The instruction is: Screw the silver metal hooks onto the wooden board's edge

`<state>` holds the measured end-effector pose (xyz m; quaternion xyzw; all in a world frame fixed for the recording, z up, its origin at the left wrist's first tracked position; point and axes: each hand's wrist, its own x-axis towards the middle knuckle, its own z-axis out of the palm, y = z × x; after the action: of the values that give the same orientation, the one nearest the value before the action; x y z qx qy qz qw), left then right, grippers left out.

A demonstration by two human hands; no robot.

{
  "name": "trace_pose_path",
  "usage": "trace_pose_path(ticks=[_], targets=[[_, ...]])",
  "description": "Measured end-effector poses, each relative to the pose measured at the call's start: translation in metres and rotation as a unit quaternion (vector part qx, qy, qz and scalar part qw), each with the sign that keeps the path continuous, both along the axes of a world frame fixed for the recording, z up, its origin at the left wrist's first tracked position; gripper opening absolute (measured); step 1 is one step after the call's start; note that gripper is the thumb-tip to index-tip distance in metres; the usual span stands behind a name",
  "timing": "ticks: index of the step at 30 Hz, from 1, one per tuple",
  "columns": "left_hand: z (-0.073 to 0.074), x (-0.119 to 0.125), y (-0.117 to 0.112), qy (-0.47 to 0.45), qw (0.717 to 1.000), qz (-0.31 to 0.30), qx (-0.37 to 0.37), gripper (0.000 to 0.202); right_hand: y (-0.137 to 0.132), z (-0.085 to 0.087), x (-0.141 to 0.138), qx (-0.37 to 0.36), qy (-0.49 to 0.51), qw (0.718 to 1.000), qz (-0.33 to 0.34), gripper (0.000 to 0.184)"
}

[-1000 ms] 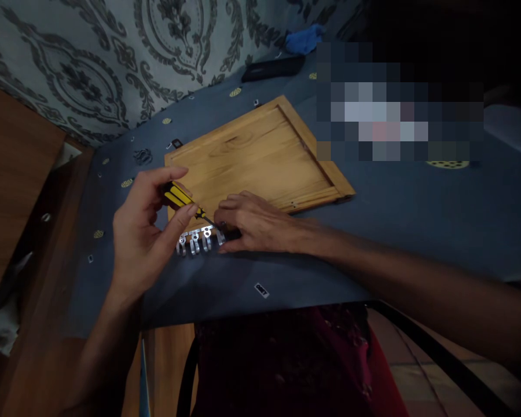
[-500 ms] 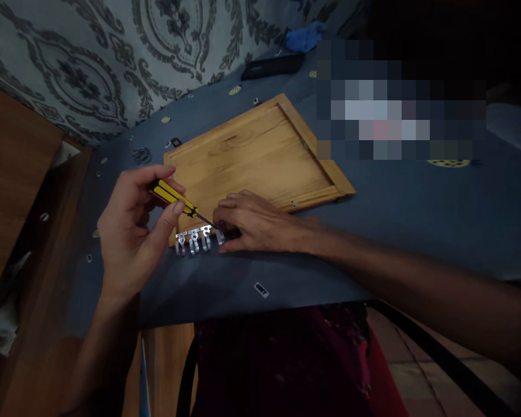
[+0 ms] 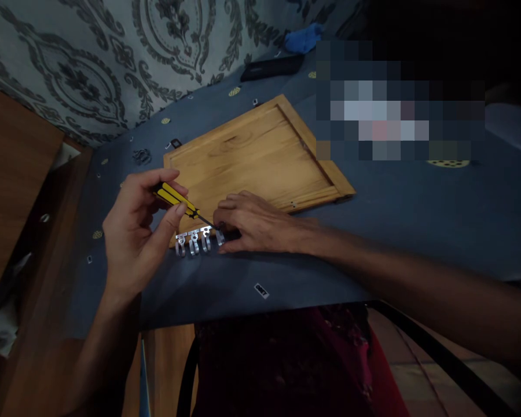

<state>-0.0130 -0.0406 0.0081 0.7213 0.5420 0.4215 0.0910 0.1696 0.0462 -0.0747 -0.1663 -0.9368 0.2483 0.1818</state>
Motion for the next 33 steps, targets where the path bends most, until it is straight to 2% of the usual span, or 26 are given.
trace_pose_path(ticks=[10,17,21,27,30,33], targets=[[-0.0018,-0.0030,-0.0011,0.032,0.999,-0.012,-0.004,0.029,0.0012,0.0002,-0.0004,-0.003,-0.001,1.000,0.004,0.040],[-0.0081,-0.0035,0.0019,0.105,0.991,0.029,0.072,0.024,0.0006,-0.0021,0.0001,0.006,0.016,1.000,0.003,0.038],[-0.0057,0.0009,0.0039,0.091,0.993,0.024,0.070,0.022,0.0009,-0.0017,0.0002,0.012,0.017,1.000,0.000,0.038],[-0.0050,-0.0005,0.0077,0.007,0.999,0.001,0.035,0.035,0.0004,0.0002,0.0008,0.009,0.010,1.000,-0.002,0.037],[-0.0084,-0.0005,0.0079,-0.002,1.000,0.006,0.023,0.028,0.0003,-0.0002,0.0008,0.007,0.006,1.000,-0.001,0.038],[-0.0090,0.0019,0.0070,0.024,0.998,0.024,0.043,0.024,0.0007,-0.0017,0.0010,0.012,0.007,1.000,0.002,0.037]])
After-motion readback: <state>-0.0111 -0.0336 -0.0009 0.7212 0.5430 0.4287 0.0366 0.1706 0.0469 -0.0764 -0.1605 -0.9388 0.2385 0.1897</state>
